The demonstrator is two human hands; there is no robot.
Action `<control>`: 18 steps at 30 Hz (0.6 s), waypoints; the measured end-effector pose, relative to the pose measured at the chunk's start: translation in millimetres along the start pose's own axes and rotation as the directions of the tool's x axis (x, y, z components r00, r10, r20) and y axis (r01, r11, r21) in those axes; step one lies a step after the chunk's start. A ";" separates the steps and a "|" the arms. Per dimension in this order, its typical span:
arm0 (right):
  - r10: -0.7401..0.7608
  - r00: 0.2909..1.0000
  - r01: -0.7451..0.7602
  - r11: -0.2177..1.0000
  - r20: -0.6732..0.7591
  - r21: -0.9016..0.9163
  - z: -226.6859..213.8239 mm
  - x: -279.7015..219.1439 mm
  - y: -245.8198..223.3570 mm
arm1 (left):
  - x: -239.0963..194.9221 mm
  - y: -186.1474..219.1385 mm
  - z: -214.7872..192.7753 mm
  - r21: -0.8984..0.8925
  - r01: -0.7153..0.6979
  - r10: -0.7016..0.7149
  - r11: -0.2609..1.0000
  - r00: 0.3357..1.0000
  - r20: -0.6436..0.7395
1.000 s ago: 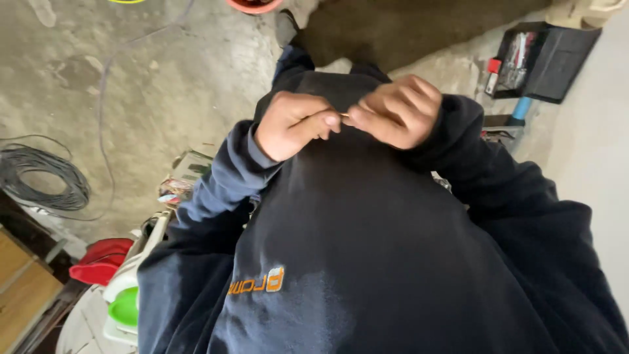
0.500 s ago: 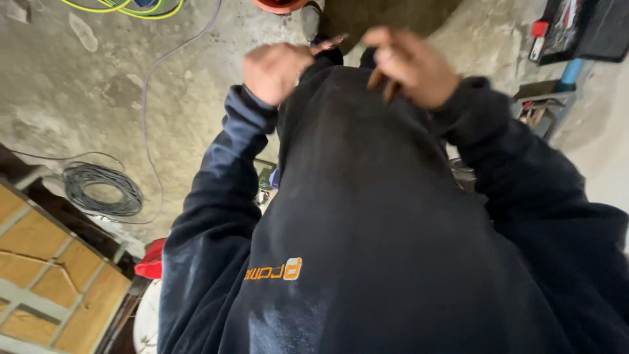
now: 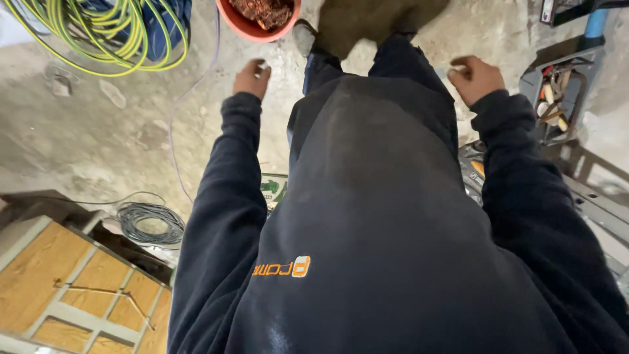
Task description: Stripping insulation from electrical wires using pliers at a workbench.
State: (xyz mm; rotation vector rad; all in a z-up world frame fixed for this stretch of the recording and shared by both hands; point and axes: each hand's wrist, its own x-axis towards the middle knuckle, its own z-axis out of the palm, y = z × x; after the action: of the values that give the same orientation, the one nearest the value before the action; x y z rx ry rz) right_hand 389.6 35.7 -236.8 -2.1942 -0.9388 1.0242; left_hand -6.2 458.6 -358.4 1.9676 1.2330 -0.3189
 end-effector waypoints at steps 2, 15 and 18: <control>0.314 0.949 -0.314 0.950 0.021 -0.011 0.2 -15.7 52.0 | -8.8 8.4 20.0 -0.015 -0.074 0.075 0.997 0.991 0.112; 0.281 0.957 -0.254 0.931 -0.073 0.262 -90.6 49.6 219.9 | 55.1 281.7 115.3 -0.083 -0.308 0.319 0.948 0.926 0.200; 0.281 0.954 -0.245 0.933 -0.107 0.264 -129.8 57.7 232.3 | 44.8 384.4 133.1 -0.069 -0.330 0.337 0.941 0.917 0.213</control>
State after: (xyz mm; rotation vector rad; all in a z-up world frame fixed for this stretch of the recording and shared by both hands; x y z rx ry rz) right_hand 605.4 -84.7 -351.2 -2.1818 -0.4308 1.0255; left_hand 366.1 303.9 -288.4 2.0108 0.7392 -0.3313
